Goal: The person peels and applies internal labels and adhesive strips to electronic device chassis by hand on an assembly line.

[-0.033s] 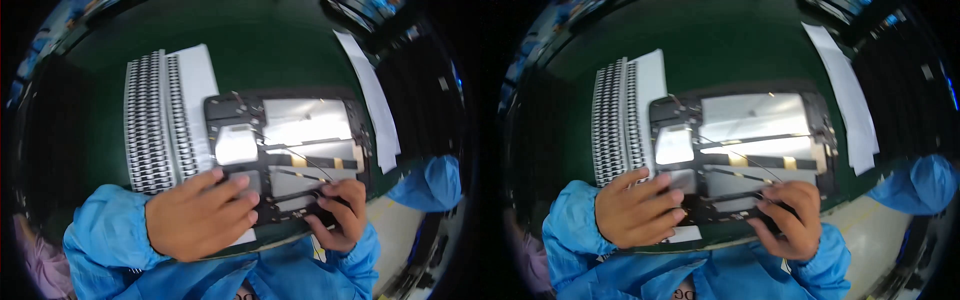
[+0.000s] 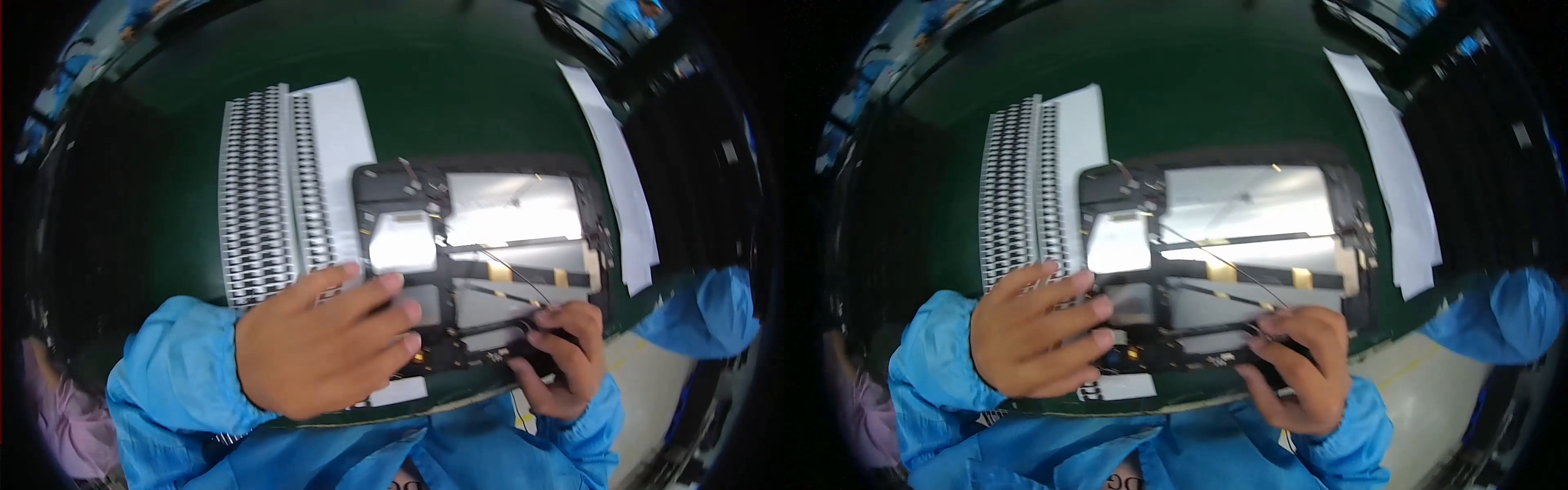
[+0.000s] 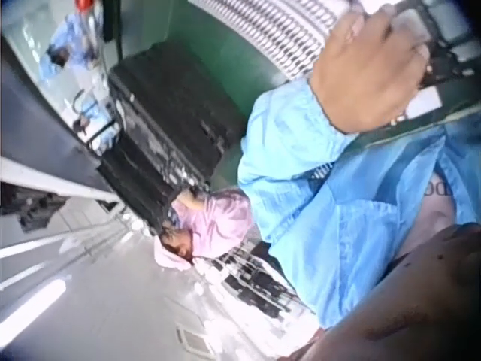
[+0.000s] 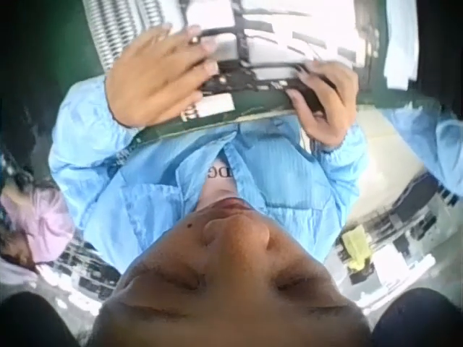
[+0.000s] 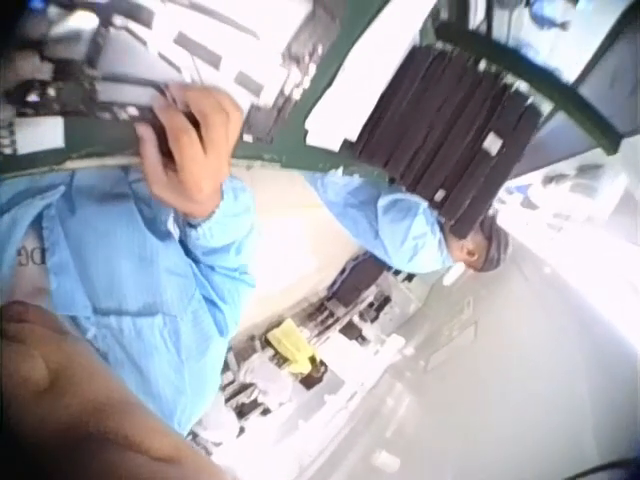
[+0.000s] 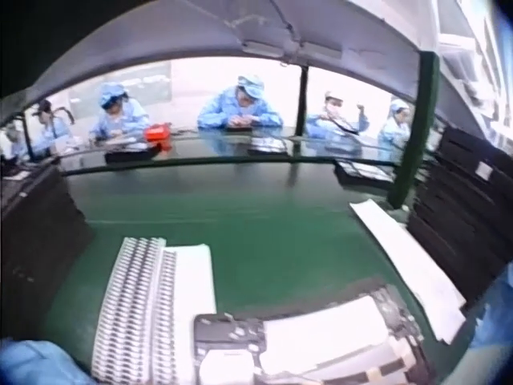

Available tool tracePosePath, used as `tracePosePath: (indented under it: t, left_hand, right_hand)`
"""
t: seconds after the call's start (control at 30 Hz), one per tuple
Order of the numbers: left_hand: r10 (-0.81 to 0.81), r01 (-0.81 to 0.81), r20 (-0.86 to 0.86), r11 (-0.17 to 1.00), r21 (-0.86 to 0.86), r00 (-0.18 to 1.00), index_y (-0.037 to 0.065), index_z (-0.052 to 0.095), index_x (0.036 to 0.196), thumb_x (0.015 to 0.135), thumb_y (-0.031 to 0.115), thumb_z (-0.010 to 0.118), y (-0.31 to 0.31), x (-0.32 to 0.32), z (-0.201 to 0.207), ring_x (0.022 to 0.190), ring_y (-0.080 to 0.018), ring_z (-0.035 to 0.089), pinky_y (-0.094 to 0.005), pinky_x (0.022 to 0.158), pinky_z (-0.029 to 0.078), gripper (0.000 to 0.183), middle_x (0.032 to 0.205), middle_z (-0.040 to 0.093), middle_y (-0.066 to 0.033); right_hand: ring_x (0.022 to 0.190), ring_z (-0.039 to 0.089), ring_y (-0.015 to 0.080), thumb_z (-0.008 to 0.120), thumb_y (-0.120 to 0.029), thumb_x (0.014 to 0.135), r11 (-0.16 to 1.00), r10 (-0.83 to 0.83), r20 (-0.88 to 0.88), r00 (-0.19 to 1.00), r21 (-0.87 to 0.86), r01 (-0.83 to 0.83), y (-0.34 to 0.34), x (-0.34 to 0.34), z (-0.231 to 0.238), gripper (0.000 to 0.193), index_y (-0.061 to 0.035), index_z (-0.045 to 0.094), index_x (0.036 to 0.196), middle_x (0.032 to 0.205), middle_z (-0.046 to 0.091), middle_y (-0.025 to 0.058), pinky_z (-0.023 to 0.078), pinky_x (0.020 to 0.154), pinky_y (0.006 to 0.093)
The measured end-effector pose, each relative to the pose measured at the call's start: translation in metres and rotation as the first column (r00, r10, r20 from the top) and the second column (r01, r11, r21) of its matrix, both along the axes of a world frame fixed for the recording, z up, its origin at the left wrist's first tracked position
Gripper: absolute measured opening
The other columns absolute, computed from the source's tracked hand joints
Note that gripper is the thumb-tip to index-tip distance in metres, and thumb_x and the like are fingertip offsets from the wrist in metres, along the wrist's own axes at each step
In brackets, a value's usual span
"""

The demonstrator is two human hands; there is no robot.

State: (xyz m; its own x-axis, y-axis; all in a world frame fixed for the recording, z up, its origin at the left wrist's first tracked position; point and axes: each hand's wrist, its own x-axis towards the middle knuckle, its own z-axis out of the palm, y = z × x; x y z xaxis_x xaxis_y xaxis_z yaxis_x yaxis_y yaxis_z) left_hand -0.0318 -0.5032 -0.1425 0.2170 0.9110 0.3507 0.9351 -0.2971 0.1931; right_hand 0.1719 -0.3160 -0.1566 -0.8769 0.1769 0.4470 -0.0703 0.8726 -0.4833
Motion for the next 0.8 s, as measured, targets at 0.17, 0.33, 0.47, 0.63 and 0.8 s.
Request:
tracePosePath:
  t: [0.17, 0.33, 0.47, 0.63, 0.8]
  left_hand:
    - [0.353, -0.34, 0.187, 0.935, -0.101, 0.917, 0.001, 0.048, 0.109, 0.07, 0.016, 0.062, -0.001, -0.046, -0.014, 0.106, -0.0327, 0.044, -0.0401, 0.087, 0.037, 0.044, 0.114, 0.046, -0.0177]
    - [0.632, -0.633, 0.126, 0.773, -0.041, 0.765, -0.004, 0.044, 0.112, 0.071, 0.019, 0.062, 0.017, -0.069, -0.05, 0.112, -0.0349, 0.038, -0.0373, 0.092, 0.033, 0.05, 0.121, 0.038, -0.0214]
    - [0.642, -0.643, 0.04, 0.765, 0.024, 0.765, -0.01, 0.042, 0.111, 0.072, 0.033, 0.06, 0.037, -0.088, -0.065, 0.112, -0.036, 0.036, -0.038, 0.096, 0.029, 0.061, 0.12, 0.037, -0.0246]
    - [0.647, -0.647, -0.015, 0.763, -0.005, 0.763, -0.006, 0.036, 0.117, 0.072, 0.038, 0.056, 0.037, -0.086, -0.064, 0.112, -0.0366, 0.036, -0.04, 0.096, 0.026, 0.066, 0.118, 0.039, -0.0242]
    - [0.597, -0.601, 0.077, 0.797, 0.058, 0.799, -0.002, 0.04, 0.114, 0.07, 0.03, 0.058, 0.034, -0.091, -0.06, 0.105, -0.0352, 0.04, -0.0399, 0.092, 0.031, 0.057, 0.113, 0.042, -0.0213]
  right_hand:
    - [0.079, 0.05, 0.0259, 0.064, -0.005, 0.057, 0.993, -0.028, 0.025, 0.999, -0.112, 0.03, 0.006, -0.017, 0.035, 0.028, 0.0002, 0.055, 0.084, 0.083, 0.053, 0.0148, 0.041, 0.067, 0.0335]
    - [0.067, 0.057, 0.024, 0.055, -0.005, 0.066, 0.96, 0.126, 0.081, 0.989, -0.26, -0.102, 0.001, -0.147, 0.049, 0.018, 0.0023, 0.058, 0.082, 0.076, 0.058, 0.0143, 0.045, 0.062, 0.0305]
    - [0.071, 0.058, 0.0359, 0.055, -0.009, 0.067, 0.989, -0.145, 0.291, 0.946, 0.077, 0.128, 0.004, -0.257, 0.029, 0.015, 0.001, 0.062, 0.075, 0.076, 0.059, 0.0206, 0.048, 0.065, 0.0353]
    - [0.077, 0.059, 0.0333, 0.062, -0.013, 0.064, 0.95, -0.282, 0.375, 0.883, 0.234, 0.204, -0.03, -0.287, -0.002, 0.018, 0.0003, 0.062, 0.077, 0.081, 0.059, 0.0215, 0.049, 0.067, 0.0373]
    - [0.073, 0.059, 0.0339, 0.062, -0.011, 0.06, 0.971, -0.216, 0.298, 0.93, 0.166, 0.173, -0.027, -0.281, 0.001, 0.016, 0.0013, 0.062, 0.069, 0.075, 0.059, 0.0206, 0.049, 0.064, 0.0374]
